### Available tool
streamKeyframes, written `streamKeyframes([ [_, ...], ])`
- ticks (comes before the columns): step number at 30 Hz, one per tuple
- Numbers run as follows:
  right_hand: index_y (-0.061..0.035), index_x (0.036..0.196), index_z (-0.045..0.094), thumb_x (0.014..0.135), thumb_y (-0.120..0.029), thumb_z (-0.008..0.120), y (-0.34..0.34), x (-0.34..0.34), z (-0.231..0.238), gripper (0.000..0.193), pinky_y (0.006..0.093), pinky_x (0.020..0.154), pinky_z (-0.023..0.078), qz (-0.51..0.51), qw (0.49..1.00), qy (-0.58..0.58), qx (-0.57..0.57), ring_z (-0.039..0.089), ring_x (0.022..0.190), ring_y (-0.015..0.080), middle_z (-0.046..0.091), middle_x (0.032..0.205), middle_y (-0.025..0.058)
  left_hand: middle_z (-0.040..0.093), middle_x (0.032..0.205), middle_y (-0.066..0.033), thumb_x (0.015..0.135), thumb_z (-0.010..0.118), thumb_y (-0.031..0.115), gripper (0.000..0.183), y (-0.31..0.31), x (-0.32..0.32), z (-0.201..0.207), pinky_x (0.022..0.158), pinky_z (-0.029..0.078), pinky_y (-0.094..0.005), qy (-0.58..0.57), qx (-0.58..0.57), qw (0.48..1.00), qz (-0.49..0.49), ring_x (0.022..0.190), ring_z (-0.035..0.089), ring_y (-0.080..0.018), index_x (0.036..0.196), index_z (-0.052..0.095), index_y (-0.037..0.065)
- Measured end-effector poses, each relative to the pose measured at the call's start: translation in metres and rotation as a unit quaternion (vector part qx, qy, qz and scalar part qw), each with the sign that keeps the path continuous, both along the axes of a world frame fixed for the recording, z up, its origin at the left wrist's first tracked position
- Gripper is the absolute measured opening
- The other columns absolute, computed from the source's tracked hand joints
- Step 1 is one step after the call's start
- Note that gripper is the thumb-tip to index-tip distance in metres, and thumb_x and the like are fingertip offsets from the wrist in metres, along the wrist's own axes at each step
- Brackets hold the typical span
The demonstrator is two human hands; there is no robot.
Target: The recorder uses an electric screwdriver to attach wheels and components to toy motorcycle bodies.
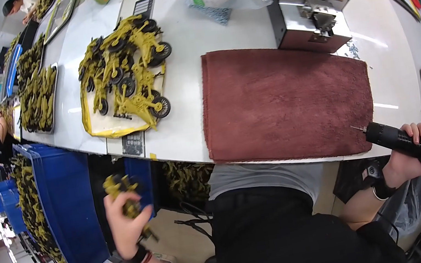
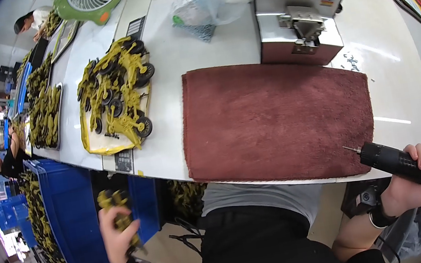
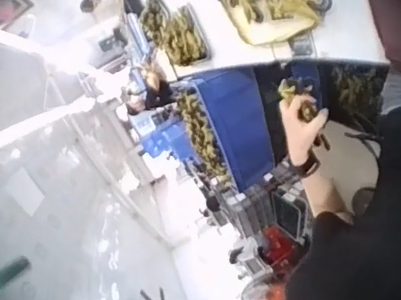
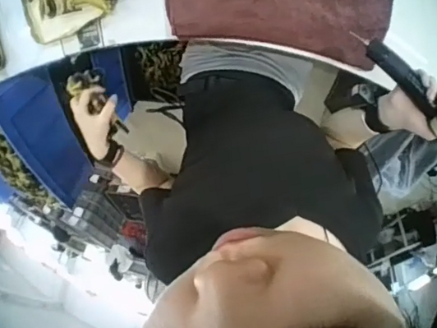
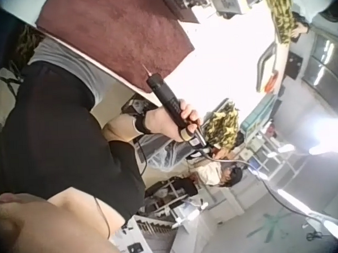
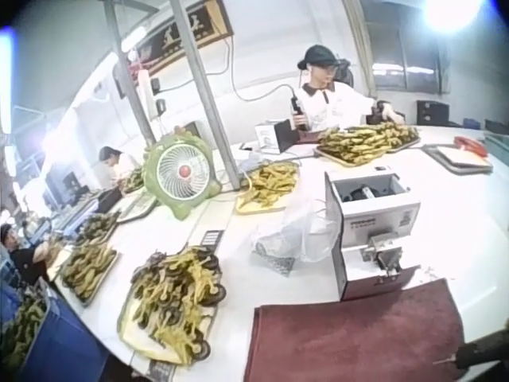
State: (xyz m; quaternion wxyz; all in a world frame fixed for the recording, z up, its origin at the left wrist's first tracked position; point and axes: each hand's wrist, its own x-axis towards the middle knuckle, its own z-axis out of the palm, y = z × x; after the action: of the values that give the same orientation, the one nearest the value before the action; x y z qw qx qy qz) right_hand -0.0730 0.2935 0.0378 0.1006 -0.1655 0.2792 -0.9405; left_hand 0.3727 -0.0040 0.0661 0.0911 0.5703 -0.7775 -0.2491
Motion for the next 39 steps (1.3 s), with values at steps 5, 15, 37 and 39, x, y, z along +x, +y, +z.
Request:
streamKeyframes([
  [5, -0.0033, 0.097, 0.043, 0.079, -0.004, 0.055, -0.016, 0.008, 0.01, 0.022, 0.0303, 0.075, 0.036, 0.024, 1.0, 0.005, -0.004, 0.042, 0.07, 0.0132, 0.042, 0.083, 0.0049, 0.042, 0.134, -0.0229, 0.06, 0.074, 0.053, 0.078, -0.024, 0.051, -0.158, 0.1, 0.021, -0.0624, -0.181, 0.217, 0.959, 0.032, 0.125, 0.039, -0.0373, 0.127, 0.053, 0.02],
  [15, -0.0036, 0.098, 0.042, 0.08, -0.004, 0.054, -0.018, 0.017, 0.01, 0.022, 0.0294, 0.073, 0.035, -0.011, 0.999, 0.017, 0.043, 0.041, 0.069, 0.0126, 0.042, 0.082, 0.0048, 0.059, 0.082, -0.0028, 0.083, 0.06, 0.002, 0.01, -0.079, -0.006, -0.019, 0.073, 0.044, -0.022, 0.141, -0.17, 0.974, 0.042, 0.078, 0.055, -0.008, 0.091, 0.058, -0.003],
  [37, -0.0033, 0.102, 0.043, 0.083, -0.005, 0.056, -0.024, 0.017, 0.004, 0.023, 0.0284, 0.072, 0.036, -0.051, 0.995, 0.012, 0.083, 0.041, 0.069, 0.0124, 0.041, 0.084, 0.0049, 0.051, 0.089, -0.0132, 0.06, 0.077, 0.03, 0.065, -0.143, -0.115, -0.026, 0.076, 0.041, -0.0375, 0.026, -0.085, 0.996, -0.03, 0.086, 0.047, -0.0286, 0.11, 0.049, 0.0],
  [39, -0.0032, 0.102, 0.043, 0.084, -0.006, 0.056, -0.025, 0.016, 0.003, 0.023, 0.0285, 0.072, 0.036, -0.037, 0.996, 0.02, 0.082, 0.041, 0.069, 0.0124, 0.041, 0.084, 0.0049, 0.051, 0.089, -0.0127, 0.063, 0.077, 0.026, 0.055, -0.138, -0.114, -0.025, 0.074, 0.043, -0.0364, 0.068, -0.09, 0.993, -0.033, 0.081, 0.05, -0.0276, 0.104, 0.052, -0.002],
])
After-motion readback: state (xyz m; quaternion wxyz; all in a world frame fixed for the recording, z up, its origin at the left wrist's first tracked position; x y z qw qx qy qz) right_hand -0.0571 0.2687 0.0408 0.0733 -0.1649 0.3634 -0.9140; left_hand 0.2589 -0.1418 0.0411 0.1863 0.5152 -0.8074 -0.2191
